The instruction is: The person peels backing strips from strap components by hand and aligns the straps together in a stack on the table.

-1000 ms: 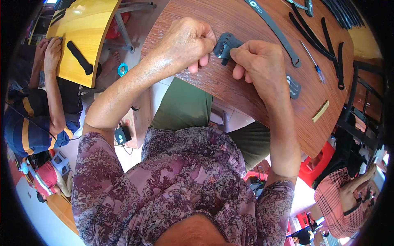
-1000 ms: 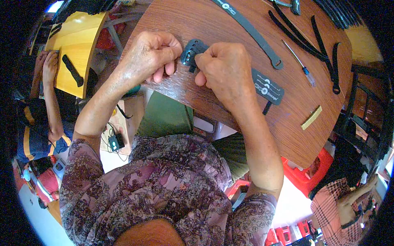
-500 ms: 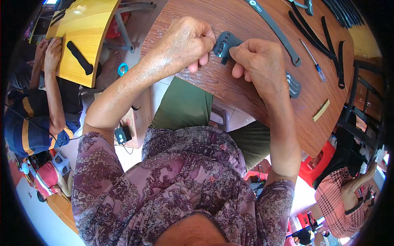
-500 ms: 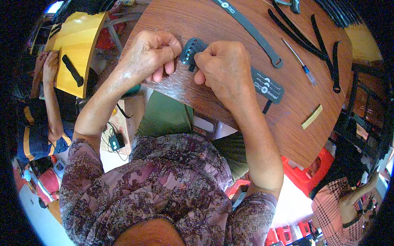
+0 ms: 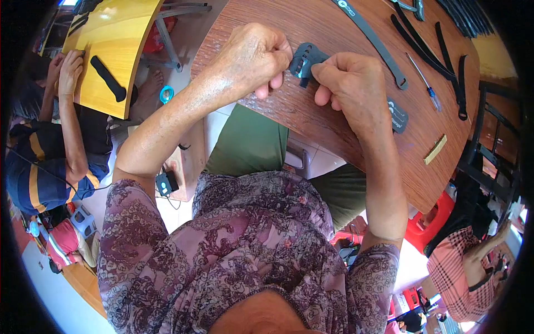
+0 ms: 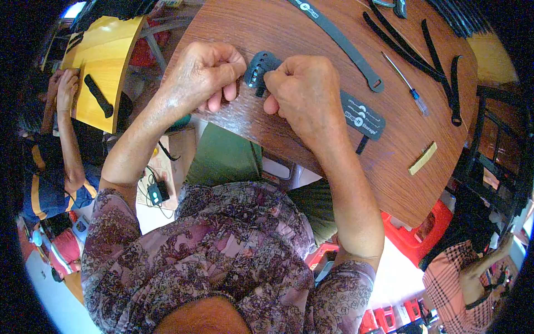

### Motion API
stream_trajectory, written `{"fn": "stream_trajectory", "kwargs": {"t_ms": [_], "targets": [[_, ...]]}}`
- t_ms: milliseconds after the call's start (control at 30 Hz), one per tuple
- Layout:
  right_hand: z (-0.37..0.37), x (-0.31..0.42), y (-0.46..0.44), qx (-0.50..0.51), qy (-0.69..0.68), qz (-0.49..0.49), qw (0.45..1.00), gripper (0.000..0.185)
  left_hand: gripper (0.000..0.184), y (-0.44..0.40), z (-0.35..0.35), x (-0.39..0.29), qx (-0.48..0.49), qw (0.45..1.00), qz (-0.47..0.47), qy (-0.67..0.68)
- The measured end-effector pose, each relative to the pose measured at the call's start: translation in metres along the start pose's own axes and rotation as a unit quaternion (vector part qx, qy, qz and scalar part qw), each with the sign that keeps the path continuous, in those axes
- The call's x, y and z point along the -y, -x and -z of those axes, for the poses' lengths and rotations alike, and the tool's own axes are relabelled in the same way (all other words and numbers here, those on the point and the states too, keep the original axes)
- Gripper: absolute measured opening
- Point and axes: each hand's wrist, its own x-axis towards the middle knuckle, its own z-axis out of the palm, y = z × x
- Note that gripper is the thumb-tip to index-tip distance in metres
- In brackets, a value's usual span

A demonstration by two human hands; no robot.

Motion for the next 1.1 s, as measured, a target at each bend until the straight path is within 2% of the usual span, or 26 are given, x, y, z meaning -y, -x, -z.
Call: {"fn": "stream_trajectory", "kwargs": {"t_ms": [1100], "targets": [[0.0010,-0.0033,-0.0002,-0.014,0.024,0.017,0.999,0.021,0.020,-0.0044,-0.0059,0.0024,-0.001,1.000,-0.017,-0.002]]}}
